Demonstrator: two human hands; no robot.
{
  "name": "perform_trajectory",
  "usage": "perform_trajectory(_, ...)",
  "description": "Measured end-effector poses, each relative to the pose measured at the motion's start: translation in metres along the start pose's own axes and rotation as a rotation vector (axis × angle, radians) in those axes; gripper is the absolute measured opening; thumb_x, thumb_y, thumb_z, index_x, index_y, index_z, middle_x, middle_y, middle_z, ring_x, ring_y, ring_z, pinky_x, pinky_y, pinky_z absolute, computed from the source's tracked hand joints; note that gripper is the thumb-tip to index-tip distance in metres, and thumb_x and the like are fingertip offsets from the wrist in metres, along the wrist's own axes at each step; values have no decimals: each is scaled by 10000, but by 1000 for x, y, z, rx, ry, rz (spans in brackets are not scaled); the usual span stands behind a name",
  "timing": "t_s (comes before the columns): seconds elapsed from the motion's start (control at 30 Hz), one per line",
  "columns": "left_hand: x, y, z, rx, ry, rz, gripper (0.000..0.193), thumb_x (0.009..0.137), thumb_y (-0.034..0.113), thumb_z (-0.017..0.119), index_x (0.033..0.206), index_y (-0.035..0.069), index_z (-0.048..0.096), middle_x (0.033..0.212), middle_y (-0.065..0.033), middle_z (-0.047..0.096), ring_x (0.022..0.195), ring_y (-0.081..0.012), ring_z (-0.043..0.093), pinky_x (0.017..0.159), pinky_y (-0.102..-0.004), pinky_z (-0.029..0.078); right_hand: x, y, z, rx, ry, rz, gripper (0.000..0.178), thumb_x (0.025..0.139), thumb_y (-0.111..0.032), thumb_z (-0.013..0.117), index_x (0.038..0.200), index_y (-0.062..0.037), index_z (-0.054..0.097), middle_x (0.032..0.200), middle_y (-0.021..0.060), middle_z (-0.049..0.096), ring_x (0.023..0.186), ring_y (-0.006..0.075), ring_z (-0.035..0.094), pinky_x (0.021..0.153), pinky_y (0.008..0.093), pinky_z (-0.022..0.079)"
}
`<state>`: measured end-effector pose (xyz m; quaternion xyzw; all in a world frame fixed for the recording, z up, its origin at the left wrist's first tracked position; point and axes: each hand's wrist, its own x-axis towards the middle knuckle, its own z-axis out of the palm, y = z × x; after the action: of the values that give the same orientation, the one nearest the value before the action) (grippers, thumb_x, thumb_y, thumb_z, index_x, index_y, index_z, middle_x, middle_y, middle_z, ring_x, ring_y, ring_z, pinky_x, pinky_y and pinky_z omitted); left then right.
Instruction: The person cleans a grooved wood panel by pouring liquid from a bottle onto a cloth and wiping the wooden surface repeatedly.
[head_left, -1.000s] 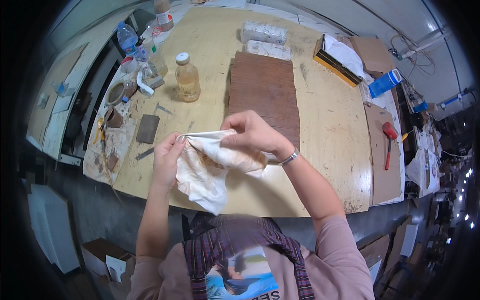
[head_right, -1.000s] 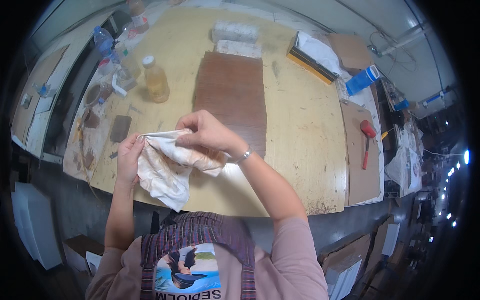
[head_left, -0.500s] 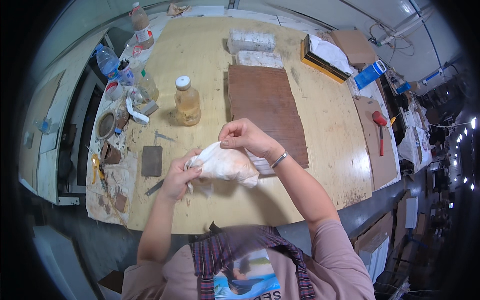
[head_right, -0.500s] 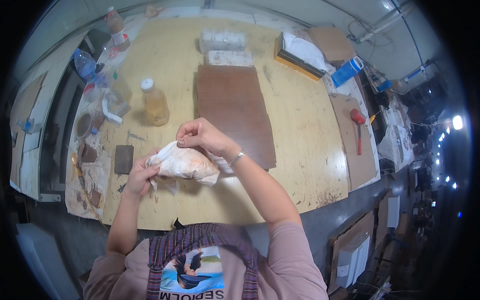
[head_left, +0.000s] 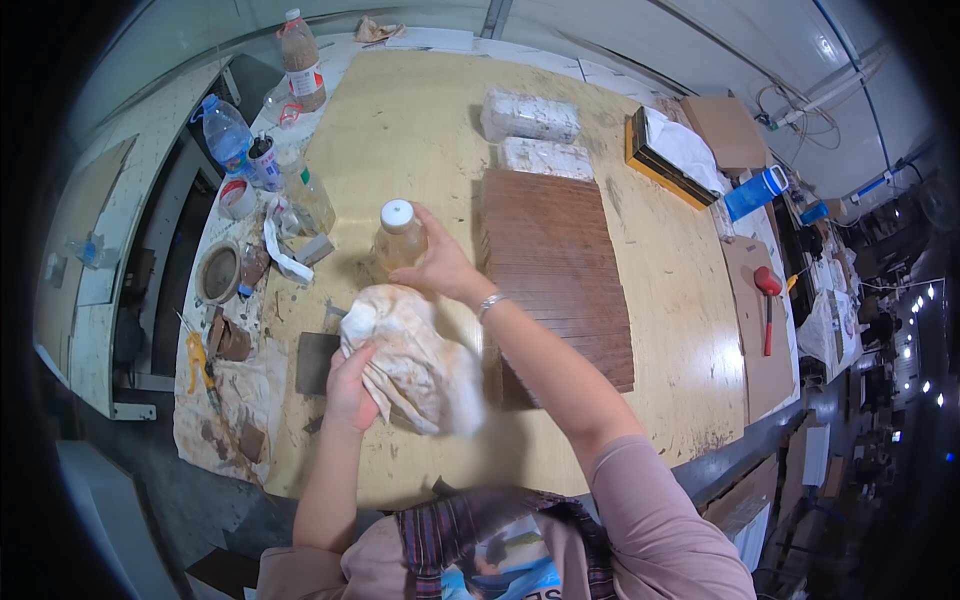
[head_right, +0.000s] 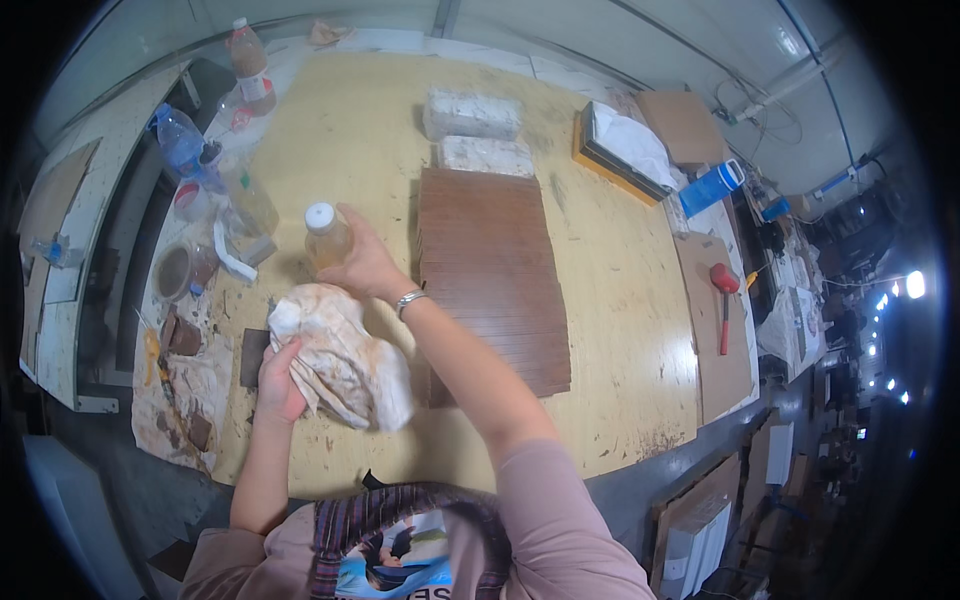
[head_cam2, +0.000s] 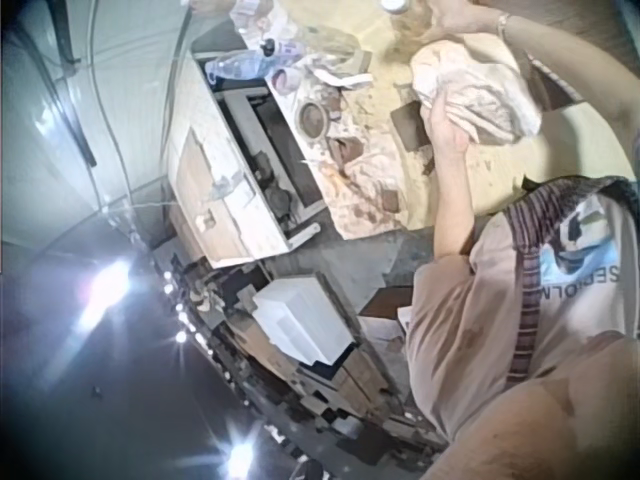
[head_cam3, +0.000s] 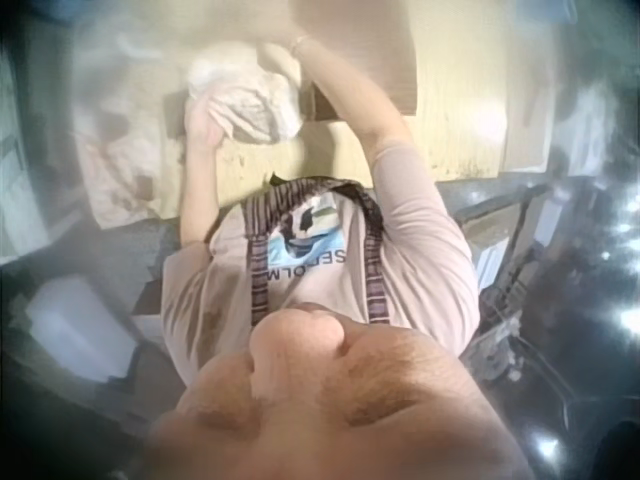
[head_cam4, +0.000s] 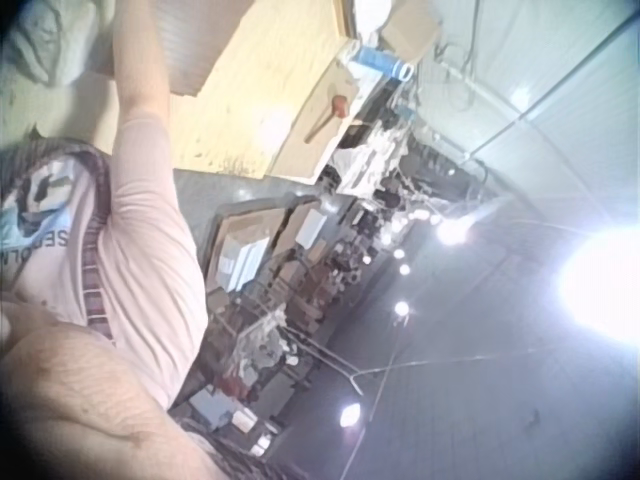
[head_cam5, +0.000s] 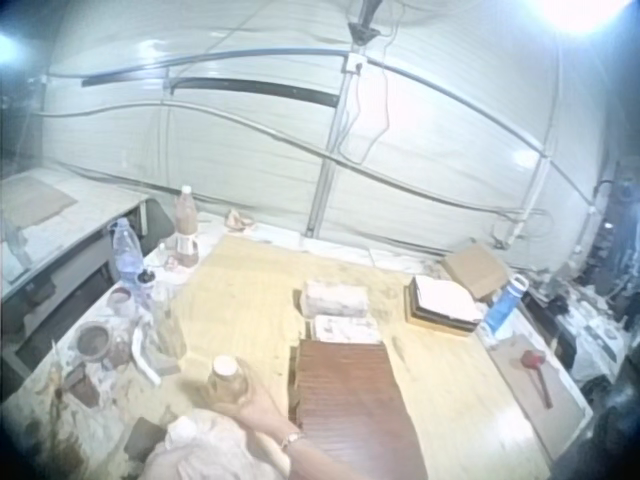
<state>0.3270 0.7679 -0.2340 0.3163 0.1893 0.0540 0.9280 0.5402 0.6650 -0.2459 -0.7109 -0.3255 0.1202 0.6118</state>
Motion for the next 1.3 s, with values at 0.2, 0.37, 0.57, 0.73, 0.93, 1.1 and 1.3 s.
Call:
perform_trajectory(0.2, 14, 6, -6, 13, 75, 147, 384, 1022, 155, 472, 1365, -12, 440, 1336, -157, 546, 1225, -283, 547, 1044, -434, 437, 2, -32, 17, -22, -4, 126, 873, 597, -138, 845, 1352, -26, 421, 1207, 145, 588, 1172, 256, 551, 1048, 348, 410)
perform_trajectory(0.37, 12, 17, -6, -22, 92, 194, 384, 1032, 180, 470, 1349, -35, 451, 1319, -164, 556, 1200, -278, 567, 1036, -432, 448, -9, -95, -23, -213, -59, 55, 774, 580, -166, 830, 1269, -26, 508, 1166, 165, 604, 1133, 291, 572, 1007, 378, 441)
perform_trajectory(0.57, 10, 14, 13, -44, 89, 172, 403, 1038, 190, 453, 1368, -39, 427, 1332, -174, 543, 1211, -297, 559, 1031, -445, 464, -28, -137, -46, -1069, -255, -294, 532, 597, -104, 712, 1119, -91, 607, 882, 138, 563, 884, 311, 549, 779, 392, 419)
perform_trajectory(0.73, 8, 8, 24, -71, -2, 130, 419, 1047, 205, 432, 1379, -50, 408, 1346, -180, 530, 1216, -298, 555, 1041, -446, 455, -51, -125, -39, -1138, -251, -391, 349, 636, -54, 647, 982, -98, 635, 819, 106, 527, 828, 288, 519, 734, 373, 381)
perform_trajectory(0.93, 2, 4, 26, -65, 1, 98, 449, 1053, 249, 417, 1385, -52, 397, 1363, -182, 520, 1233, -306, 541, 1051, -454, 440, -46, -134, -40, -1345, -269, -458, 242, 665, -83, 642, 906, -94, 619, 821, 90, 528, 834, 259, 528, 746, 353, 377)
perform_trajectory(1.1, 0, 4, 22, -90, 66, 71, 469, 1050, 275, 424, 1383, -54, 403, 1371, -185, 518, 1241, -313, 536, 1054, -457, 433, -43, -149, -40, -1470, -387, -499, 191, 670, -102, 641, 858, -88, 613, 819, 77, 544, 832, 242, 543, 763, 347, 375)
perform_trajectory(1.3, 3, 5, 18, -119, 42, 73, 468, 1053, 279, 410, 1376, -60, 412, 1367, -188, 523, 1247, -318, 531, 1059, -460, 427, -39, -153, -39, -1538, -440, -527, 186, 656, -106, 646, 837, -80, 612, 806, 80, 565, 823, 237, 560, 757, 343, 382)
